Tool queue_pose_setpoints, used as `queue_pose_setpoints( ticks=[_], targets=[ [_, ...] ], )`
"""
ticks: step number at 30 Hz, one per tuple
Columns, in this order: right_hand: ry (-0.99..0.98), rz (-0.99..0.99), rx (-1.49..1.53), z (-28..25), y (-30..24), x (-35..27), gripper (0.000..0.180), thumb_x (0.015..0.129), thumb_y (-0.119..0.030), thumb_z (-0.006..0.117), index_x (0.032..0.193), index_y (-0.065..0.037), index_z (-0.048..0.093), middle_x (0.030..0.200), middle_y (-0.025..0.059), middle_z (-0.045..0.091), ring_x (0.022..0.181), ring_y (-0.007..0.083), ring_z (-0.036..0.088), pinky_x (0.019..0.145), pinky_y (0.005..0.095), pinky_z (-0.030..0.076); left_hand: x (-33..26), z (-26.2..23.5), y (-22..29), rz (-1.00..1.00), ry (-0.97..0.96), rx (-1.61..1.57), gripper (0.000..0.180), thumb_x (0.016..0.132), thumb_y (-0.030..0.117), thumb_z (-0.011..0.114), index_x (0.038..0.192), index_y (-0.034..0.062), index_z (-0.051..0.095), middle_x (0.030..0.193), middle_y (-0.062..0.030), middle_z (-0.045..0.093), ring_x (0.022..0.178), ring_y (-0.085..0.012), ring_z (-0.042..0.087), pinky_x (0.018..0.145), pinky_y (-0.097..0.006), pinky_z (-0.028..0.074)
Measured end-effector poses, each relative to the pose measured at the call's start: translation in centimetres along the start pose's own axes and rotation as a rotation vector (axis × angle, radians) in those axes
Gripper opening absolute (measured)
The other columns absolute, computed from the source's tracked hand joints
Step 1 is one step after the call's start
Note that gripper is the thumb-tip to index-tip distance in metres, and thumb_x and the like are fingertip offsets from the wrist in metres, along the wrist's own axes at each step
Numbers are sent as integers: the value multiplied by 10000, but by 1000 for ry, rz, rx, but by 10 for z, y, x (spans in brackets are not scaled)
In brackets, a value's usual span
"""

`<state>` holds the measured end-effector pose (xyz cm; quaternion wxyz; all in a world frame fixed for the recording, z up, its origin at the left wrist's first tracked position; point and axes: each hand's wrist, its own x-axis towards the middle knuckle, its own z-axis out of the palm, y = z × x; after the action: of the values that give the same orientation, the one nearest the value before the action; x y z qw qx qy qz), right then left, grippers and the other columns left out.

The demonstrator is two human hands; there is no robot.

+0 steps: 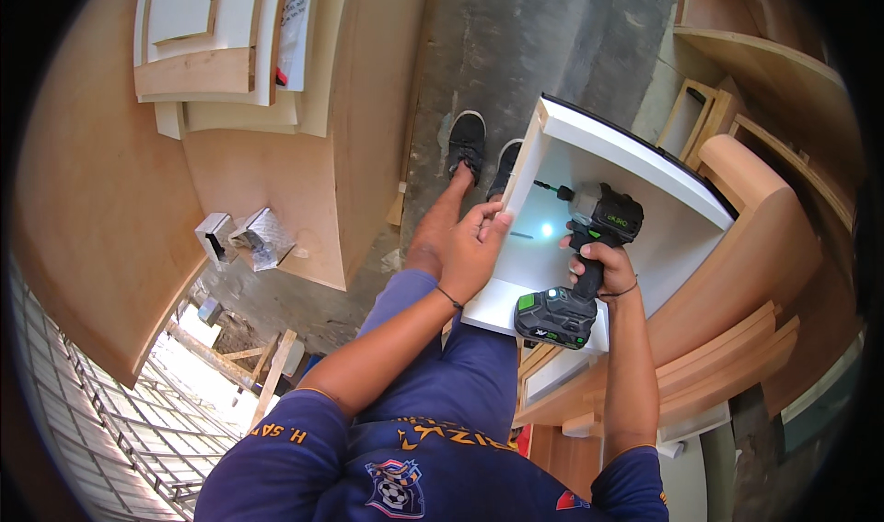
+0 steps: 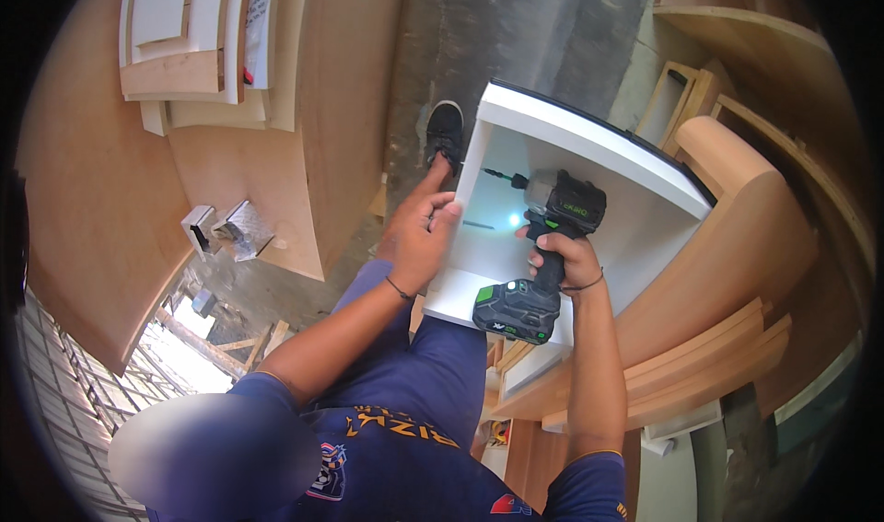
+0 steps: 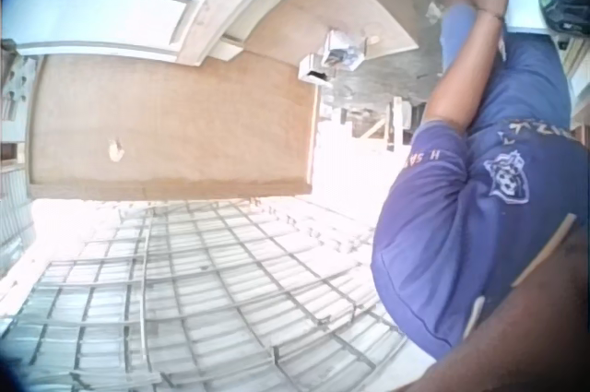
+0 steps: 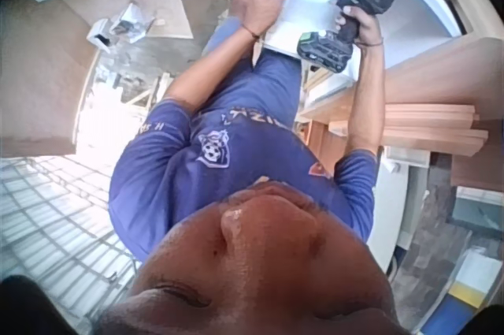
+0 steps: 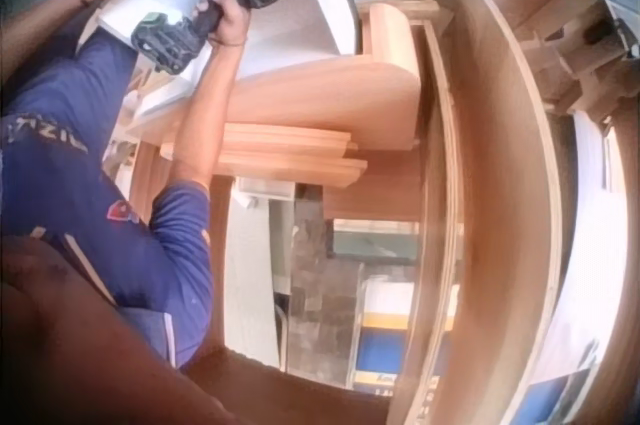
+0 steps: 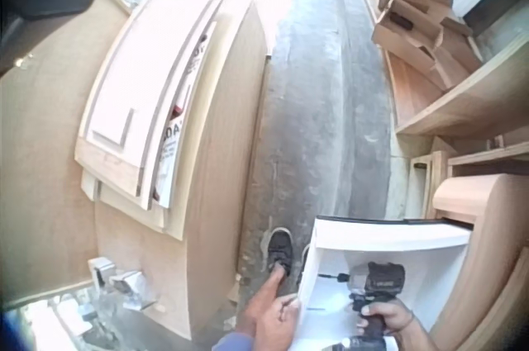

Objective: The person assembles a wooden drawer by inserting the bottom panel, placing a side panel, and using a power drill to drive screws into the pre-drilled holes to secure the components.

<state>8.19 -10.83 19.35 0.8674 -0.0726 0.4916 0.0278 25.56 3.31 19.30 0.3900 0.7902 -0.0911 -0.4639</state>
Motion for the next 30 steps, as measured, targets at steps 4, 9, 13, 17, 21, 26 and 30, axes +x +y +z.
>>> queue_pose_setpoints(
  ticks=[4, 9, 13, 17, 21, 26, 30],
  targets=[
    [32, -72, -104, -3, 3, -7, 445, 743, -85, 559, 1155, 42, 452, 963, 152, 587, 600, 145, 520, 509, 303, 493, -21, -15, -9, -146, 9, -133, 248, 887, 174, 497, 1051, -11, 510, 733, -14, 491, 633, -48, 456, 556, -196, 382],
    [87, -125, -33, -7, 7, -35, 459, 722, -95, 581, 1143, 30, 447, 981, 138, 565, 616, 155, 545, 518, 307, 497, -65, -26, 15, -565, -266, -559, 223, 883, 128, 468, 1080, 30, 433, 767, -14, 483, 595, -55, 400, 528, -192, 354],
    [82, -172, 90, -5, 18, -64, 464, 702, -57, 590, 1130, 50, 448, 961, 148, 548, 633, 187, 575, 544, 328, 510, -72, -9, 28, -819, -370, -694, 248, 914, 156, 462, 1125, 28, 455, 793, -9, 481, 592, -52, 391, 517, -184, 344],
    [80, -138, 140, -7, 17, -83, 477, 700, -52, 583, 1137, 66, 433, 958, 149, 550, 637, 199, 591, 559, 335, 520, -61, 8, 26, -902, -380, -777, 313, 917, 184, 457, 1177, 9, 447, 804, 5, 449, 601, -56, 382, 529, -189, 331],
    [55, -4, 159, -6, 16, -93, 451, 712, -51, 582, 1124, 65, 440, 969, 151, 563, 637, 201, 602, 575, 356, 536, -64, 14, 15, -910, -356, -884, 299, 898, 147, 429, 1149, -14, 449, 774, 3, 418, 619, -82, 387, 549, -209, 341],
    [13, 82, 132, -6, 32, -98, 379, 743, -23, 567, 1095, 67, 460, 960, 160, 580, 607, 194, 601, 564, 367, 546, -66, 17, 7, -876, -276, -944, 239, 888, 133, 422, 1076, -8, 472, 818, -23, 468, 691, -123, 449, 604, -233, 377],
    [9, 117, 124, -5, 39, -100, 371, 744, -2, 565, 1096, 64, 467, 885, 158, 597, 586, 193, 600, 546, 360, 546, -64, 19, 8, -804, -255, -823, 228, 914, 190, 427, 1048, 14, 481, 847, -39, 500, 727, -140, 482, 612, -238, 392]
  ],
)
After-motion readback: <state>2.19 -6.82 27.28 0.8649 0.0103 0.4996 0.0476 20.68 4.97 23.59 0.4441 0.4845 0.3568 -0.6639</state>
